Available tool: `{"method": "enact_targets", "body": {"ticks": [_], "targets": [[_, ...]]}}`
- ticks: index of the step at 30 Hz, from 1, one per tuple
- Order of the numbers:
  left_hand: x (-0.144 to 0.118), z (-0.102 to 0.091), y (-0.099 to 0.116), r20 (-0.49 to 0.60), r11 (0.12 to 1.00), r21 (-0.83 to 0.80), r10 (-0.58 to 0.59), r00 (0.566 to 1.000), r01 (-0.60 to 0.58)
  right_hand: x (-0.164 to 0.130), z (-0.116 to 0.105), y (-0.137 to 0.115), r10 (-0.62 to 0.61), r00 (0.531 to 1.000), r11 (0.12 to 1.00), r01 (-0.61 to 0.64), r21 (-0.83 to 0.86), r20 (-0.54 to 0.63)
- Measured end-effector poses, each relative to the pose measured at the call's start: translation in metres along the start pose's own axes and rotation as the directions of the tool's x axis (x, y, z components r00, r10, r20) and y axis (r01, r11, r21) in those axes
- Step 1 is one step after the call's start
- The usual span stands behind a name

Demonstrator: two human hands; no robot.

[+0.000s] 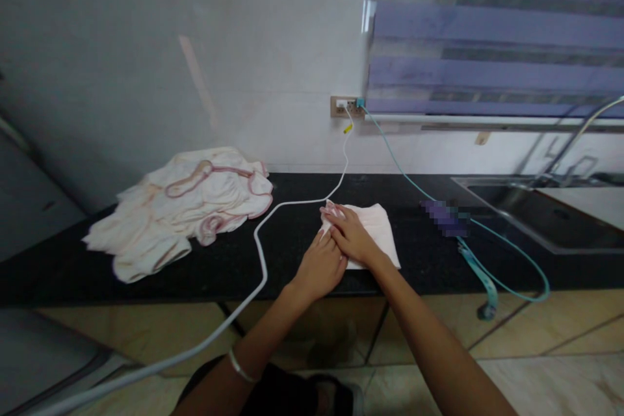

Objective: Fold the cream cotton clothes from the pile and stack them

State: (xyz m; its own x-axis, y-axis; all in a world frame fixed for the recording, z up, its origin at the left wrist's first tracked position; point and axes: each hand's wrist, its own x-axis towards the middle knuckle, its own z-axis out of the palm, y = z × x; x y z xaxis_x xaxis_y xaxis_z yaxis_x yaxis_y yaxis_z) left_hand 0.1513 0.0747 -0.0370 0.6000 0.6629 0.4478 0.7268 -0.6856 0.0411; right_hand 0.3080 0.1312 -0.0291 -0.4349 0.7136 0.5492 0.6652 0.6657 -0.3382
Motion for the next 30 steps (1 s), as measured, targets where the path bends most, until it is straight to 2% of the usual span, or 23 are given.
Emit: {"method": "enact_targets", "body": {"ticks": [5, 10, 13, 17, 20, 22, 25, 27, 30], "targets": [[-0.003, -0.002, 0.0, 0.01, 0.997, -0.076, -0.033, 0.999, 0.034, -0.003, -0.001, -0.008, 0.071, 0.997, 0.994, -0.072, -0.084, -0.019], [-0.004, -0.003, 0.0, -0.006, 0.989, -0.135, -0.065, 0.998, 0.064, -0.005, 0.0, -0.014, 0.266, 0.964, 0.943, -0.258, -0.211, 0.011], [-0.005, -0.005, 0.001, -0.018, 0.985, -0.158, -0.067, 0.998, 0.063, -0.006, 0.001, -0.015, 0.342, 0.94, 0.916, -0.331, -0.228, 0.012], [-0.009, -0.01, 0.002, -0.127, 0.983, -0.175, -0.08, 0.989, 0.057, -0.005, 0.001, -0.014, 0.368, 0.93, 0.908, -0.356, -0.22, 0.017], [-0.013, -0.018, 0.005, -0.215, 0.979, -0.15, -0.168, 0.962, 0.137, -0.005, 0.003, -0.013, 0.364, 0.931, 0.902, -0.347, -0.258, 0.016], [-0.015, -0.022, 0.007, -0.195, 0.98, -0.111, -0.184, 0.963, 0.165, -0.004, 0.005, -0.013, 0.367, 0.93, 0.897, -0.349, -0.272, 0.02], [-0.016, -0.025, 0.011, -0.098, 0.993, -0.073, -0.1, 0.99, 0.093, -0.001, 0.004, -0.007, 0.399, 0.917, 0.884, -0.375, -0.279, 0.033], [-0.015, -0.027, 0.014, -0.046, 0.997, -0.065, -0.048, 0.998, 0.045, 0.005, -0.002, 0.0, 0.436, 0.898, 0.868, -0.401, -0.292, 0.063], [-0.015, -0.028, 0.017, -0.008, 0.999, -0.038, -0.033, 0.999, 0.032, 0.018, -0.015, 0.015, 0.506, 0.859, 0.821, -0.453, -0.348, 0.076]]}}
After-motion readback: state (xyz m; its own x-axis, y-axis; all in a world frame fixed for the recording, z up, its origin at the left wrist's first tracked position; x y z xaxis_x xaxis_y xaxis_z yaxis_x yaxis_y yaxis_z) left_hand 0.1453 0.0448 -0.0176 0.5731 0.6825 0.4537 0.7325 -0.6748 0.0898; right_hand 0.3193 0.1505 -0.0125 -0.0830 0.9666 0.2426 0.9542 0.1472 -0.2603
